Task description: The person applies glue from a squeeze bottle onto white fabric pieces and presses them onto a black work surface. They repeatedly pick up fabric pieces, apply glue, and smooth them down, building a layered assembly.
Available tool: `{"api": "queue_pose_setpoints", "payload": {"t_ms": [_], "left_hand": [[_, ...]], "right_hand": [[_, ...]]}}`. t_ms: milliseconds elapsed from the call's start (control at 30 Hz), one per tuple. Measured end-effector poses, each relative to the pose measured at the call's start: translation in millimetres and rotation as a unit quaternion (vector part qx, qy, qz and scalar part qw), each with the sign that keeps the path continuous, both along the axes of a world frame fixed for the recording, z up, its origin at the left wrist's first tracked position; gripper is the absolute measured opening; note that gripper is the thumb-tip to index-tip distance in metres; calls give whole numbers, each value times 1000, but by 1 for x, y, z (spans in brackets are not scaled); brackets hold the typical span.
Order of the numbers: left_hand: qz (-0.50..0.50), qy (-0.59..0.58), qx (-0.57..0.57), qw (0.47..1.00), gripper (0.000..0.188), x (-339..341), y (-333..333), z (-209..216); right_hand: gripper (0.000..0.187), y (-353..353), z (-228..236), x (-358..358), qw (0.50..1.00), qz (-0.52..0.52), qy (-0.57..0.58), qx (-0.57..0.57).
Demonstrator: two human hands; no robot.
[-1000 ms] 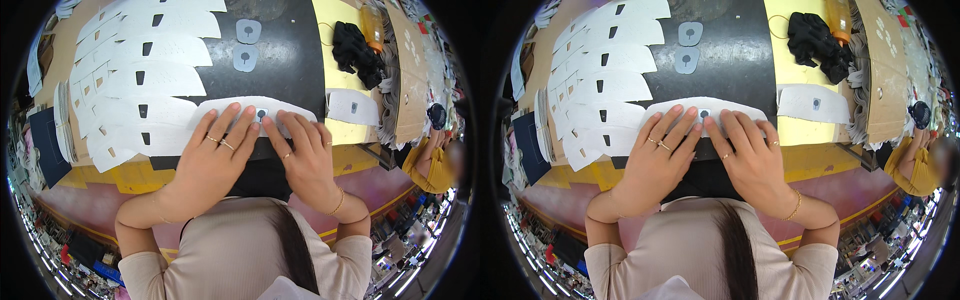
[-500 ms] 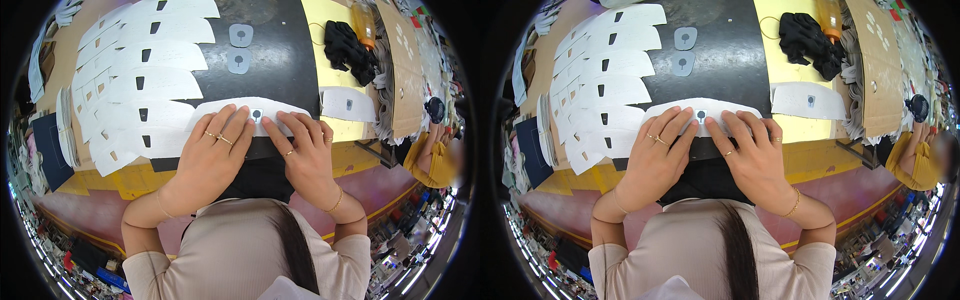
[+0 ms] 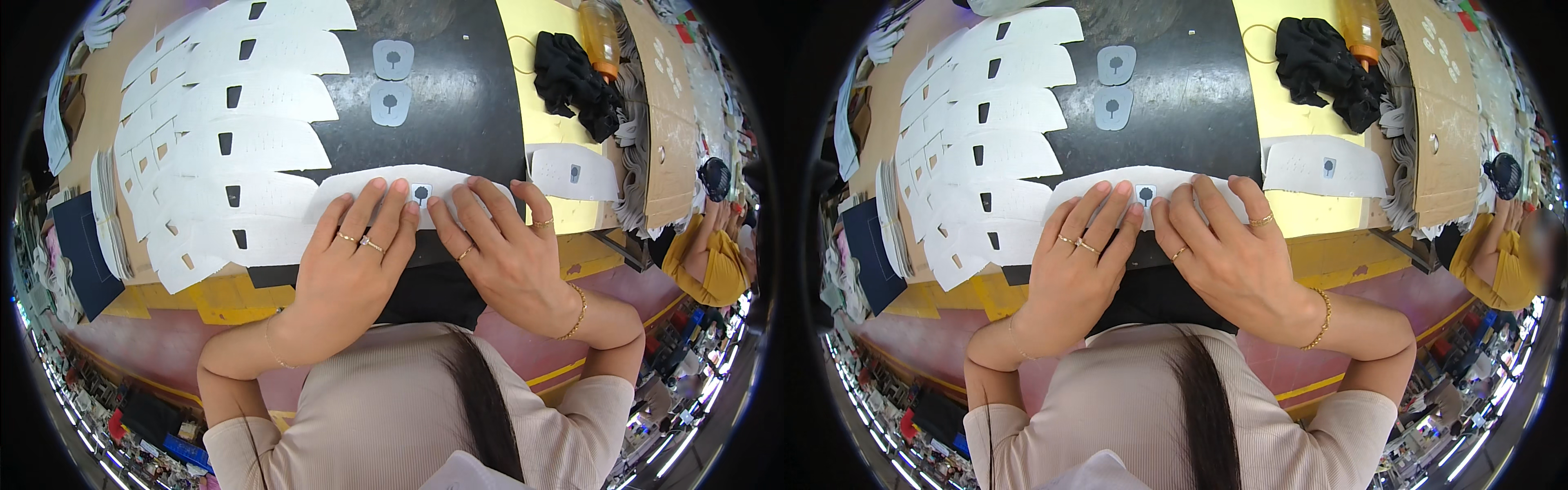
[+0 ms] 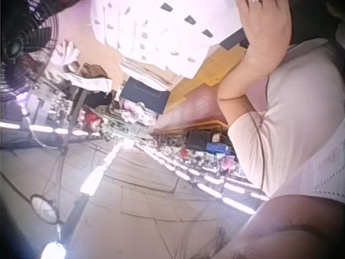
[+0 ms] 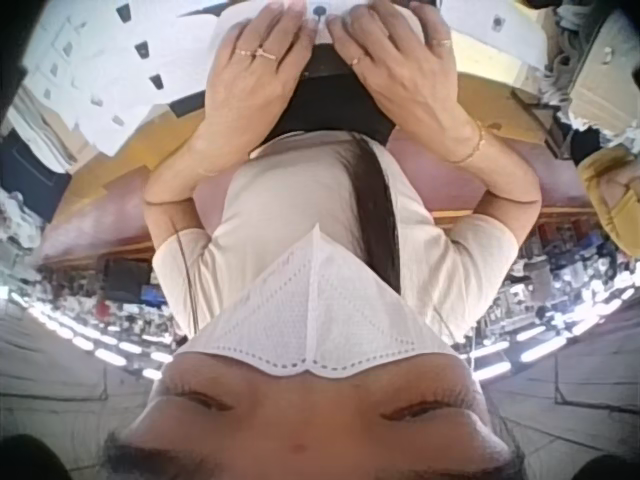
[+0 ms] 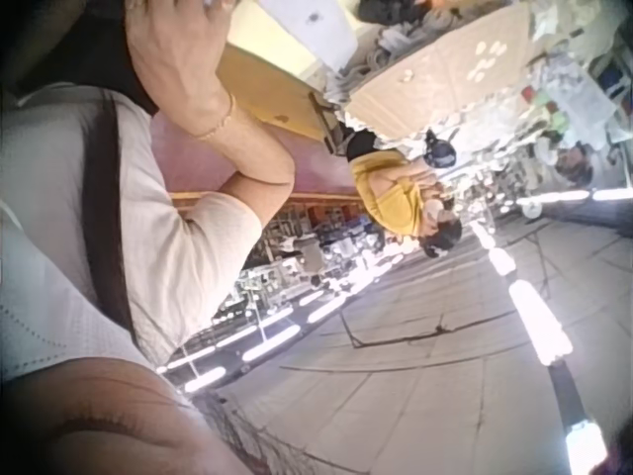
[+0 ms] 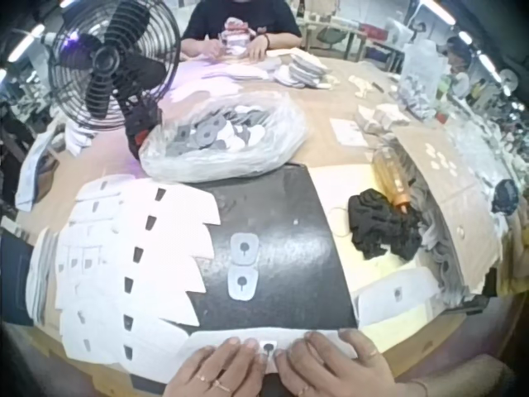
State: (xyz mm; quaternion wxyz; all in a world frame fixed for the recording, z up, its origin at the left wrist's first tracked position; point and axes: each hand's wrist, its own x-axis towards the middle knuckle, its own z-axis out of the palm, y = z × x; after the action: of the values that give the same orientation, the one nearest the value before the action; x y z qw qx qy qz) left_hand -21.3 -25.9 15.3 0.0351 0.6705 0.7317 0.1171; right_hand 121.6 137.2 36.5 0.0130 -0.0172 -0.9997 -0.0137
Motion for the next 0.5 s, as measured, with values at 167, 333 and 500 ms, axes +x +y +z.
{"api": "queue_pose_setpoints", "payload": {"t_ms": [167, 333, 500], "left_hand": [[5, -10, 6, 1000, 40, 1, -1, -1], [1, -79, 27, 997, 40, -10, 1, -1], [4, 34, 12, 999, 40, 7, 1, -4]], "right_hand": [[43, 1, -3, 7, 999, -5, 6, -47], [45, -2, -18, 15, 993, -50, 32, -106], [42, -12, -16, 7, 997, -53, 38, -37]]}}
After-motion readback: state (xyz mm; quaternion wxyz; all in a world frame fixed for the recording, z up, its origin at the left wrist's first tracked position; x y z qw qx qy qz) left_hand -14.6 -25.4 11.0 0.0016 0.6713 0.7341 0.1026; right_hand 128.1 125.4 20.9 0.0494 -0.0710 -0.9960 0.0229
